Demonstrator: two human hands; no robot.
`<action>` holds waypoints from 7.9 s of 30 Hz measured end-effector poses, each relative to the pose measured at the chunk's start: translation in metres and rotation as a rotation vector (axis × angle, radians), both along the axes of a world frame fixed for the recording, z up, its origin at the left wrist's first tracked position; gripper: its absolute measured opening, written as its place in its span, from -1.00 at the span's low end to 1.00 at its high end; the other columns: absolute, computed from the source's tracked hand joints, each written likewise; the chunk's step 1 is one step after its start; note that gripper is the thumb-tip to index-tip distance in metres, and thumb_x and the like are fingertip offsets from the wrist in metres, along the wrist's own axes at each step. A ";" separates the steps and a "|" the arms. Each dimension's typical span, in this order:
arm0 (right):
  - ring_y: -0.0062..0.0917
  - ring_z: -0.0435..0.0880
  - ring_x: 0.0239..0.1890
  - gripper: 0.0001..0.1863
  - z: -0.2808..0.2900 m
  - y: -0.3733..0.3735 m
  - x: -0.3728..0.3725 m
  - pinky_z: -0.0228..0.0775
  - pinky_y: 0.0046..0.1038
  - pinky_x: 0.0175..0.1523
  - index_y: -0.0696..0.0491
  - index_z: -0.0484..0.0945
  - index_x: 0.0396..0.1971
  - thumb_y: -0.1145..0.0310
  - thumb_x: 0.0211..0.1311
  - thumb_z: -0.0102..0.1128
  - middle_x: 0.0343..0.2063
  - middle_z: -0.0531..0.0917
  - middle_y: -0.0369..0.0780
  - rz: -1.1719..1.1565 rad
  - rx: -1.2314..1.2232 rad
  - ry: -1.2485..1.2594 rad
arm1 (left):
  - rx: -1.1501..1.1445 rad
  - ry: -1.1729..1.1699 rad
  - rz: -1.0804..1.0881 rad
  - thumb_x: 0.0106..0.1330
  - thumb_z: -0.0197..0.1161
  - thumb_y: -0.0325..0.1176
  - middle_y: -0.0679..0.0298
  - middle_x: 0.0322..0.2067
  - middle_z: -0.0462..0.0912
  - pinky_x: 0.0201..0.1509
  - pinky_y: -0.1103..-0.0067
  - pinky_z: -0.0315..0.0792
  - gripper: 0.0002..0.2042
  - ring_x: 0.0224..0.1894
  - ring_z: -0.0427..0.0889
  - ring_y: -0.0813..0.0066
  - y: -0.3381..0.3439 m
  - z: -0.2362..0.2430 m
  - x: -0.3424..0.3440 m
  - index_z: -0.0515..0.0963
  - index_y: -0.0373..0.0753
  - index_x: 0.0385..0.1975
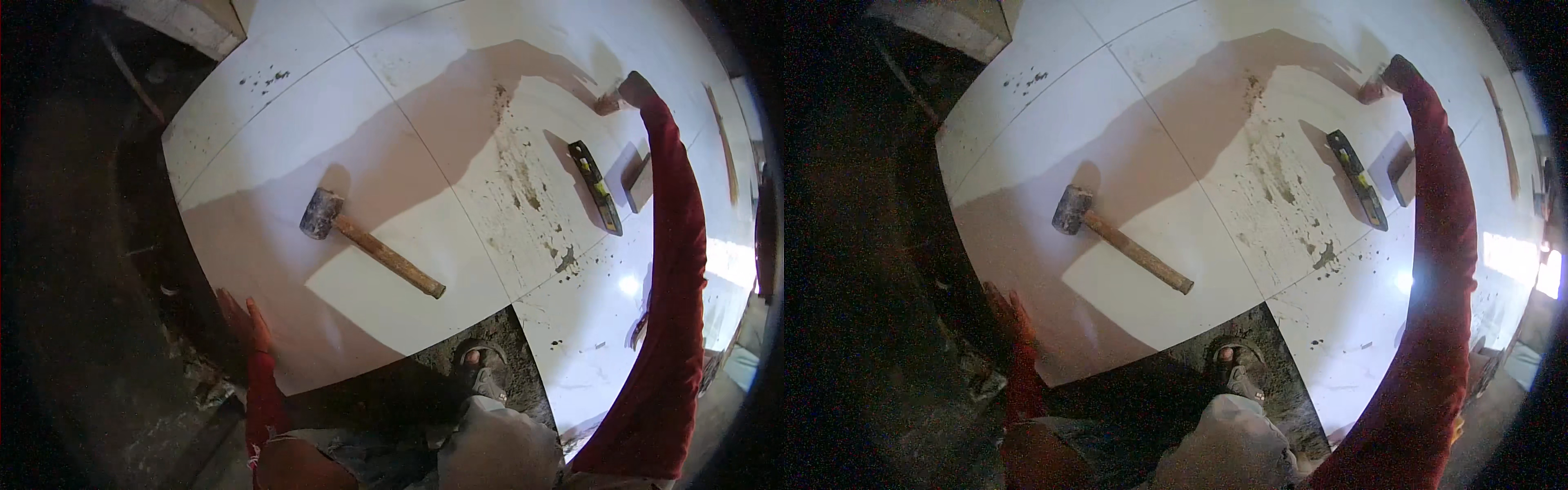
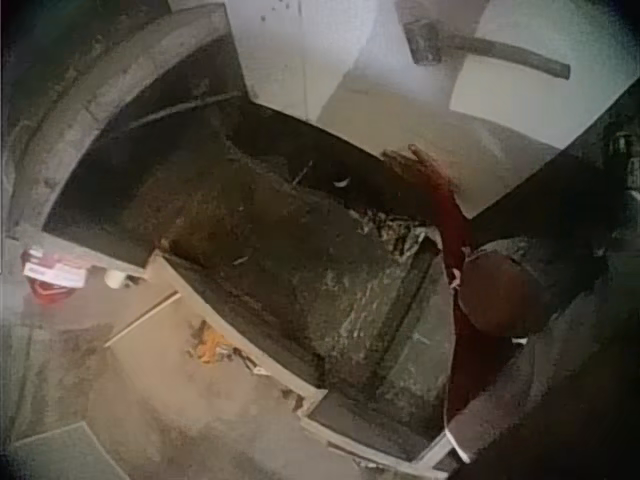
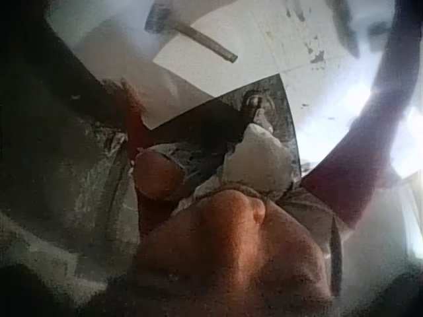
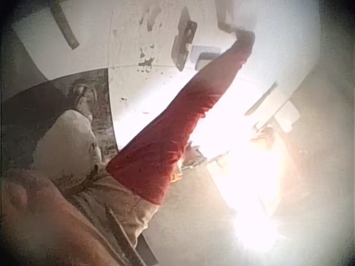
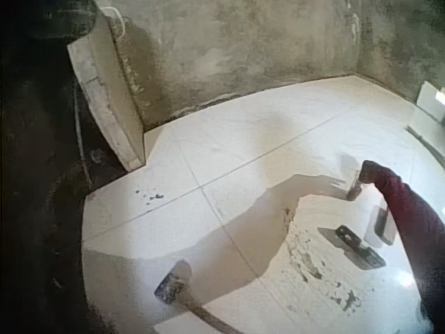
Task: The person places a large white tile onto a bed of mortar, strikes it repeatedly with a rubber mallet to level it, and wipes the tile surface with a cloth.
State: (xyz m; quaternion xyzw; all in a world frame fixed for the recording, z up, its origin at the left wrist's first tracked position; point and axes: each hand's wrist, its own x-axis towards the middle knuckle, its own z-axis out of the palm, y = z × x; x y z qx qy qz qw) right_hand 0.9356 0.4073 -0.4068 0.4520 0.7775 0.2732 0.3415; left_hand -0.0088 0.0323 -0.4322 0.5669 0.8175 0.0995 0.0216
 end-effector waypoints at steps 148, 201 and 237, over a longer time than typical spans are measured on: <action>-0.09 0.63 -0.49 -0.86 0.024 -0.352 -0.391 0.46 -0.19 -0.34 0.18 0.59 -0.48 0.41 0.14 0.19 -0.59 0.60 -0.03 -0.670 -0.198 1.436 | 0.148 0.038 -0.117 0.53 -0.06 -0.04 -0.02 0.45 0.04 0.52 0.17 -0.07 -0.39 0.50 0.01 0.07 -0.003 -0.016 -0.007 0.07 -0.26 0.44; -0.11 0.47 0.01 -0.38 0.032 -0.323 -0.503 0.35 -0.15 0.10 0.20 0.38 0.11 -0.03 0.31 0.14 -0.03 0.49 0.02 -0.282 -0.017 1.609 | 0.079 0.325 -0.171 0.53 -0.21 0.08 0.00 0.46 0.03 0.52 0.10 -0.17 -0.35 0.52 -0.04 0.08 -0.020 -0.039 -0.042 0.07 -0.26 0.44; 0.04 0.63 -0.55 -0.64 0.064 -0.439 -0.530 0.48 -0.06 -0.47 0.13 0.38 -0.15 0.09 0.42 0.05 -0.56 0.60 0.03 -0.421 -0.727 2.002 | -0.090 0.097 -0.354 0.50 -0.20 0.06 0.01 0.47 -0.02 0.53 0.12 -0.20 -0.32 0.51 -0.07 -0.01 -0.057 -0.024 0.031 -0.05 -0.25 0.47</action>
